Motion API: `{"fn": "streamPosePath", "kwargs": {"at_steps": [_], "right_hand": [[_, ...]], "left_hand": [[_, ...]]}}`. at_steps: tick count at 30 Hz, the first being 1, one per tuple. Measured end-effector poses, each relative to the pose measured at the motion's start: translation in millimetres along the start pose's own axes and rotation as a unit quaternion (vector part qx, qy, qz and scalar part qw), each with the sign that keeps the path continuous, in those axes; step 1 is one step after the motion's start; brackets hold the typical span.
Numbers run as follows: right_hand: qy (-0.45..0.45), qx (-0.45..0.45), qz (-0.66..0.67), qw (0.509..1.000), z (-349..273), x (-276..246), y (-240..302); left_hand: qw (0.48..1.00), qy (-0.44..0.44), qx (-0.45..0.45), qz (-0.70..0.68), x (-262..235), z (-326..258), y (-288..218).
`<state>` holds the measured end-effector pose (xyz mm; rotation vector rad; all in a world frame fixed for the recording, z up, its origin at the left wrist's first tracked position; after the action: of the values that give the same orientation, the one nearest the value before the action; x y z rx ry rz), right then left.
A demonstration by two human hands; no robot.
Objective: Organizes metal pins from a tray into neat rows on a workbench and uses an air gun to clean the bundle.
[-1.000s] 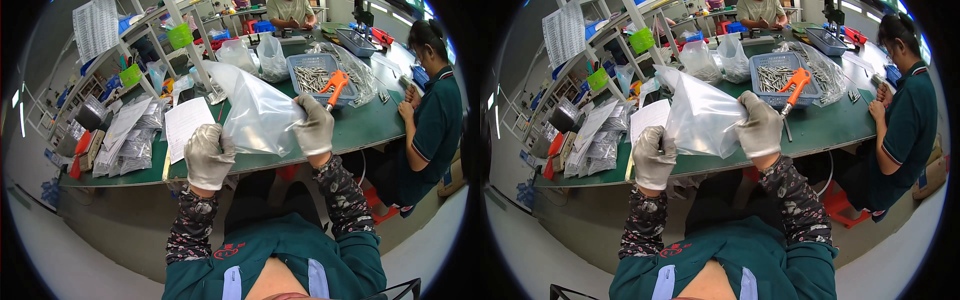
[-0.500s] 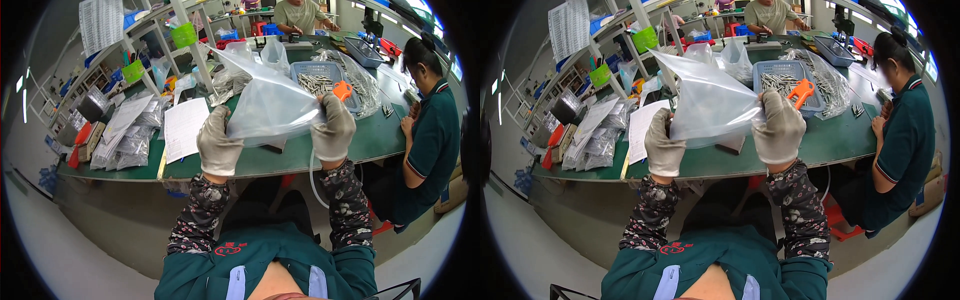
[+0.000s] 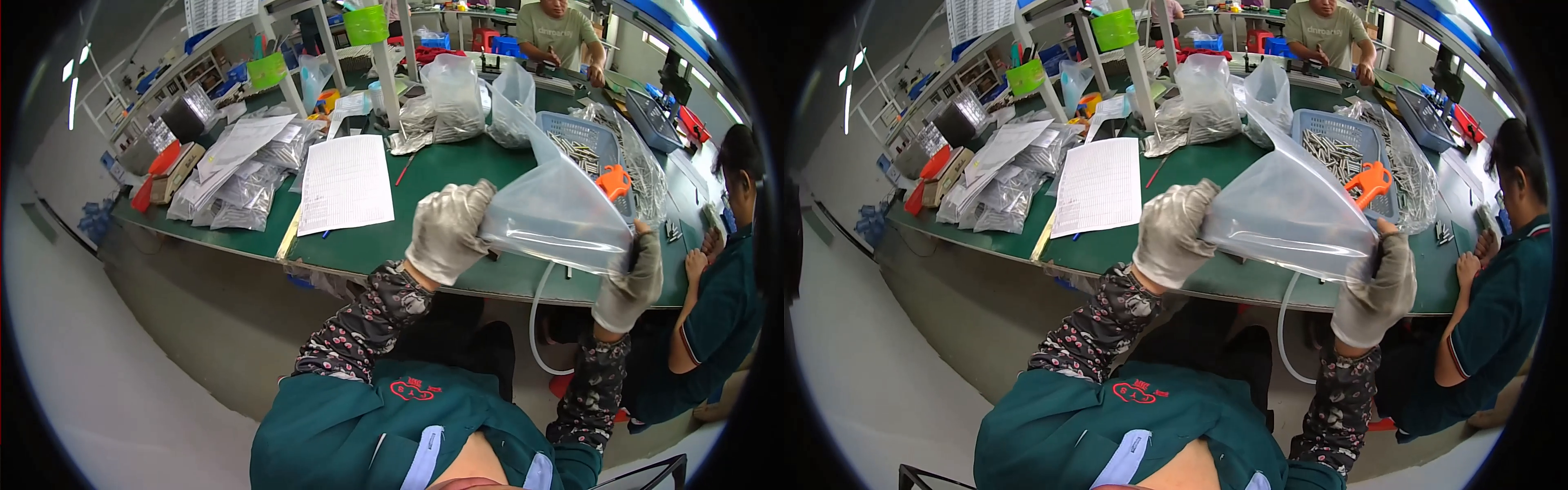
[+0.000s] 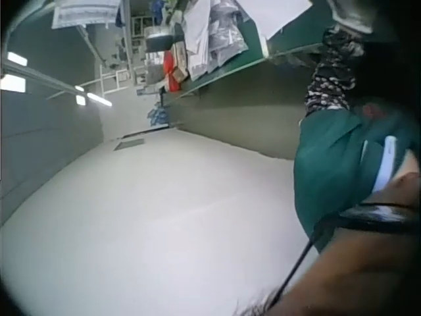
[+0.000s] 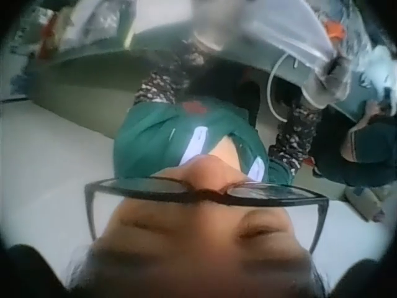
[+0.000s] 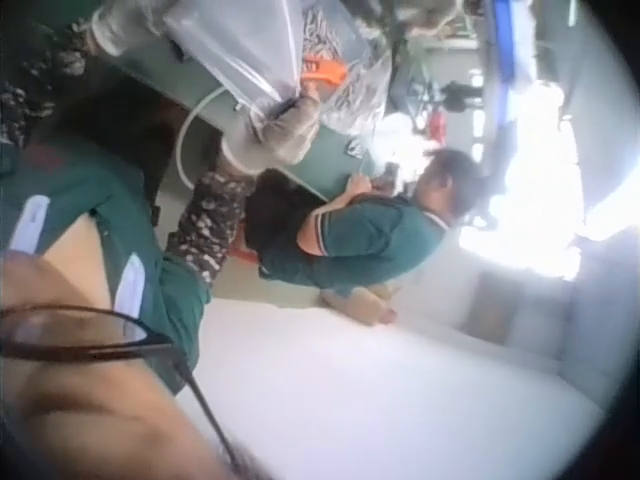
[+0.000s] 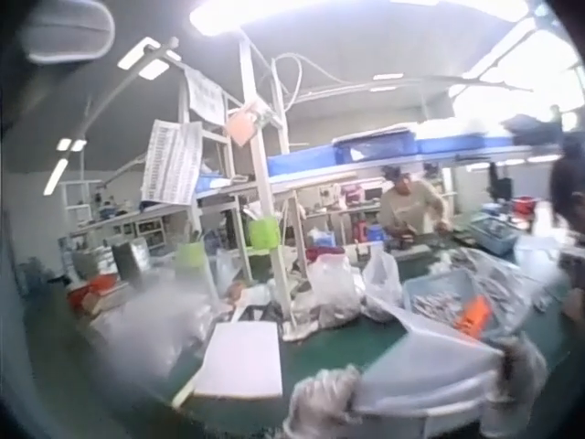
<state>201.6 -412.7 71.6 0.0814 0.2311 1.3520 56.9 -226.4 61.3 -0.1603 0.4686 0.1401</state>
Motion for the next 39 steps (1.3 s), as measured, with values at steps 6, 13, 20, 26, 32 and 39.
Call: {"fn": "streamPosePath", "kwargs": {"at_steps": [6,13,20,26,32,39], "right_hand": [[0.062,-0.063,0.005,0.996,13.3,4.9,18.1],[0.099,-0.113,0.089,0.985,38.9,65.1,57.4],[0.085,-0.157,0.085,0.98,51.4,150.7,79.8],[0.288,-0.163,-0.043,0.943,30.9,218.8,96.7],[0.424,-0.083,0.052,0.9,15.3,216.9,115.8],[0.3,-0.225,0.208,0.903,54.7,143.4,163.8]], "left_hand": [[0.994,-0.005,-0.059,-0.096,-7.1,-17.4,10.0],[0.965,0.16,-0.107,-0.177,-33.8,-59.9,57.0],[0.965,0.132,-0.197,-0.115,-71.0,-90.3,138.4],[0.947,0.089,-0.296,-0.089,-74.4,-101.9,195.8],[0.953,0.065,-0.29,-0.052,-94.4,-90.2,230.5],[0.968,0.011,-0.251,-0.01,-102.5,-91.0,265.3]]}}
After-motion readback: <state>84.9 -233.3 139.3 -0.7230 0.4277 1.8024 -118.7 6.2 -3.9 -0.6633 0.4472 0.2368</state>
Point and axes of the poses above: each hand's wrist, its own z-axis towards the middle knuckle, its own x-axis out of the palm, y = z × x, the point moved 1 cm from there along z, towards the middle knuckle, and after that the axes turned 4 degrees about -x, right-handed, at the moved point
